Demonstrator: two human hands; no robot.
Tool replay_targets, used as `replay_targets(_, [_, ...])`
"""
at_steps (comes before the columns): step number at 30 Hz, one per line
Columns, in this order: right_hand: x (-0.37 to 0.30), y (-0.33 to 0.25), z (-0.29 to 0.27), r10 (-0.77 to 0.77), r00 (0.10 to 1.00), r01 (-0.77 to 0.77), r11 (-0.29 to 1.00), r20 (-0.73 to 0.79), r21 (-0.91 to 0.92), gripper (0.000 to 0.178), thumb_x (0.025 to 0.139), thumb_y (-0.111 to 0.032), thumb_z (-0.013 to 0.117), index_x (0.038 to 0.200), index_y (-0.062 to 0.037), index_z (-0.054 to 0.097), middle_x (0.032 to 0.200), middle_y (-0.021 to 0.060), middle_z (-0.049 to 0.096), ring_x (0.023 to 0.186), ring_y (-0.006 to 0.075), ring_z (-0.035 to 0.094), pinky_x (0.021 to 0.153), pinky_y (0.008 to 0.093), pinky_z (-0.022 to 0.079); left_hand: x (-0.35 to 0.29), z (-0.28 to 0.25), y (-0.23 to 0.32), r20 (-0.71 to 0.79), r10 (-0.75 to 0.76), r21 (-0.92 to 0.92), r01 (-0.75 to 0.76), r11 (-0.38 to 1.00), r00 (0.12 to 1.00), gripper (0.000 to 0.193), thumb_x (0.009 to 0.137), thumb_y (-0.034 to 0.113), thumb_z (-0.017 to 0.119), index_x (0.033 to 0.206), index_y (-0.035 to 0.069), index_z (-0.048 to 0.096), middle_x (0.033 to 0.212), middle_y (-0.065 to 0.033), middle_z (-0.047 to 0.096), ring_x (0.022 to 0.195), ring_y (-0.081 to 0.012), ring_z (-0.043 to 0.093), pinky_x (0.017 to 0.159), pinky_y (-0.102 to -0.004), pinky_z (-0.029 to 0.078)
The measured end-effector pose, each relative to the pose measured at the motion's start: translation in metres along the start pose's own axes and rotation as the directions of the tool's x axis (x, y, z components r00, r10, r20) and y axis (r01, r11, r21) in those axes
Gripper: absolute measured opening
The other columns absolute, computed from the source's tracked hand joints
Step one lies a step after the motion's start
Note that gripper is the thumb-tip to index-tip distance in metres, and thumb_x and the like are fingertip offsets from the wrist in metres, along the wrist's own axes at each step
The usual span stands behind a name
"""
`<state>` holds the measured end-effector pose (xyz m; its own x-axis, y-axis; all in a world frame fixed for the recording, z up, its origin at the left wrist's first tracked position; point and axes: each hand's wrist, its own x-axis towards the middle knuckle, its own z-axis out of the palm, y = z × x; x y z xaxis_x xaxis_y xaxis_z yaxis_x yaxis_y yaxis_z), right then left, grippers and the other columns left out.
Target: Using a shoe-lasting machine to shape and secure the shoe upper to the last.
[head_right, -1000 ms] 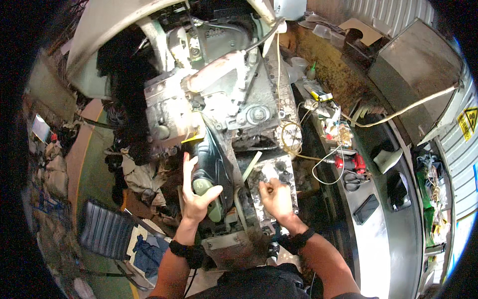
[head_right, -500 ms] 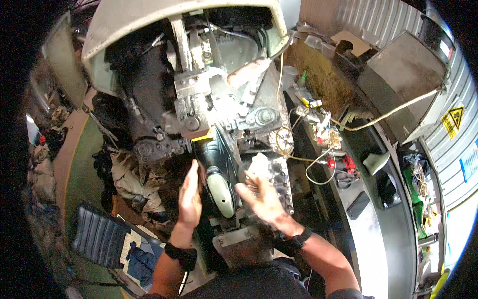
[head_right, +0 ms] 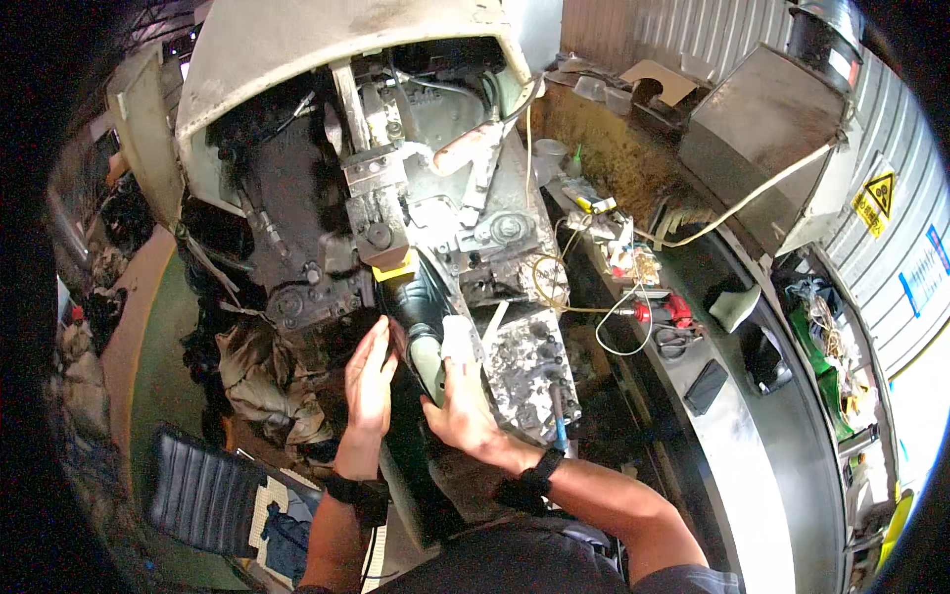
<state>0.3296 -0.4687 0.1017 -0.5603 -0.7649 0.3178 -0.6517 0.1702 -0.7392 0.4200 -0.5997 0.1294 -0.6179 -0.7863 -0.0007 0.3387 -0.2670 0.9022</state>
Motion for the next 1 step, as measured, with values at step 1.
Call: replay_targets(1, [-0.0013, -0.0004, 0.0007, 0.0, 1.0, 0.0, 1.0, -0.02, 0.0, 0.082, 0.082, -0.023, 0.078, 0.137, 0.0202, 0.035, 0.128, 0.0404, 0.047, 0.124, 0.0518, 0.047, 0.108, 0.048, 0.039, -0.0022, 0.0026, 0.0018, 0.007, 0.006, 0.002, -0.006, 1.0, 1.0, 0.051, 0.104, 0.027, 0.055, 0.148, 0.004, 0.045, 0.151, -0.0068, 0.047, 0.141, -0.0157, 0.039, 0.119, -0.0395, 0.024])
